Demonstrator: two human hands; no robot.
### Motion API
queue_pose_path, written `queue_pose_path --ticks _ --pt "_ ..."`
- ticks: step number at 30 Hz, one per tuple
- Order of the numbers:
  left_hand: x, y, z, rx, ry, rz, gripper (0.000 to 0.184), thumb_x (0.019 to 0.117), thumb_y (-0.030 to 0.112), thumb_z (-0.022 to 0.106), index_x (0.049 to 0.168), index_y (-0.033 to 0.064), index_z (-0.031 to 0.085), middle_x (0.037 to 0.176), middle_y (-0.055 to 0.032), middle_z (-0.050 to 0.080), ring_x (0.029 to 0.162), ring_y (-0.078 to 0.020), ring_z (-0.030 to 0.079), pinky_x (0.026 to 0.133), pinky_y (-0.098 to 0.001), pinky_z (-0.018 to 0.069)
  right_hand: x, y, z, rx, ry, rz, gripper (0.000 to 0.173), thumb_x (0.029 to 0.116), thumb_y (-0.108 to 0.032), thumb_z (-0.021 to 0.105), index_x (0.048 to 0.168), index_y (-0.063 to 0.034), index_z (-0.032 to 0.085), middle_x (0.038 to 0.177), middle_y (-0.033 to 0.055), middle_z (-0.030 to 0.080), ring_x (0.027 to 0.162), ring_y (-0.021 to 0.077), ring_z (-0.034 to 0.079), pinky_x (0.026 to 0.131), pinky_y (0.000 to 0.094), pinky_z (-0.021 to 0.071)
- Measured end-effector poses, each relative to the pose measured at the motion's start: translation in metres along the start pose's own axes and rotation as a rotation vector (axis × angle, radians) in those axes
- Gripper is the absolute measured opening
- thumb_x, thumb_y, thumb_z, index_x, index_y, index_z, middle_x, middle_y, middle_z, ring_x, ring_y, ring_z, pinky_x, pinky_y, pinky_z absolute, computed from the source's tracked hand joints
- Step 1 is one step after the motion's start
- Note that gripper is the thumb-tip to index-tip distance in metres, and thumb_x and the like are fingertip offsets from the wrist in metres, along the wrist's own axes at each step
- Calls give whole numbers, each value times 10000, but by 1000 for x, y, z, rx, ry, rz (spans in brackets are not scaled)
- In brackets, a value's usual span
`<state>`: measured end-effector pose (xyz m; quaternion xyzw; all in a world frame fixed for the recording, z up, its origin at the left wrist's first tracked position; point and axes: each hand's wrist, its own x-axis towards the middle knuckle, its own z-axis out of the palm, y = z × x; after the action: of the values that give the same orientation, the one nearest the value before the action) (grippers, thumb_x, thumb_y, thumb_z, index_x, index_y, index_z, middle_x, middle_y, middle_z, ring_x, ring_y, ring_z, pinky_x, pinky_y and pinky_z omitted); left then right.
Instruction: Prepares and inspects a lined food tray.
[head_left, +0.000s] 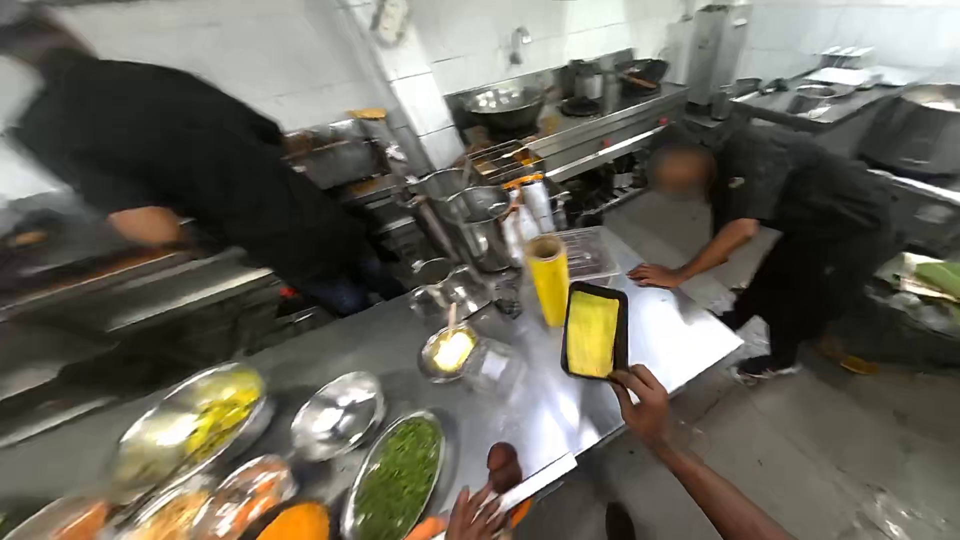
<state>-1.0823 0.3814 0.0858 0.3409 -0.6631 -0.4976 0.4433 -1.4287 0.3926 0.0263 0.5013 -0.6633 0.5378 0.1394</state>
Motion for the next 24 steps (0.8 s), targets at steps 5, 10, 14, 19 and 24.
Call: queue_pose_path --ticks 5,10,14,19,24 --pt "31 69 4 -365 400 -35 1215 799 439 868 1642 176 33 1585 -162 376 1274 -317 594 964 -493 593 -19 -189 26 435 -256 -285 143 938 -250 704 1057 -189 754 851 24 663 818 165 650 728 340 579" --pt "7 107 -94 58 803 79 735 910 -4 654 1561 11 313 1533 -163 451 1324 -217 547 1045 -343 536 -21 -296 46 612 -463 -570 255 959 -404 717 1104 -201 767 797 -28 698 782 133 650 896 378 522" --pt "-47 127 -188 199 843 112 712 903 -37 620 1542 -41 305 1486 -184 472 1250 -188 588 1001 -296 551 0 -370 82 545 -383 -386 444 926 -443 741 1338 -300 654 1152 10 667 1064 178 634 895 413 557" --pt "-102 134 -282 305 903 136 647 908 -65 595 1498 -107 334 1492 -211 466 1266 -162 582 1032 -268 530 0 -480 169 719 -859 -14 719 877 -366 812 1508 -235 493 1223 -29 689 1012 125 687 824 370 620" --pt "-143 138 -360 429 974 128 553 923 -30 590 1449 -99 430 1398 -173 573 1159 -107 644 937 -225 572 -55 -585 228 927 -973 162 165 940 -207 759 1081 -122 744 857 48 698 680 162 629 571 322 538"
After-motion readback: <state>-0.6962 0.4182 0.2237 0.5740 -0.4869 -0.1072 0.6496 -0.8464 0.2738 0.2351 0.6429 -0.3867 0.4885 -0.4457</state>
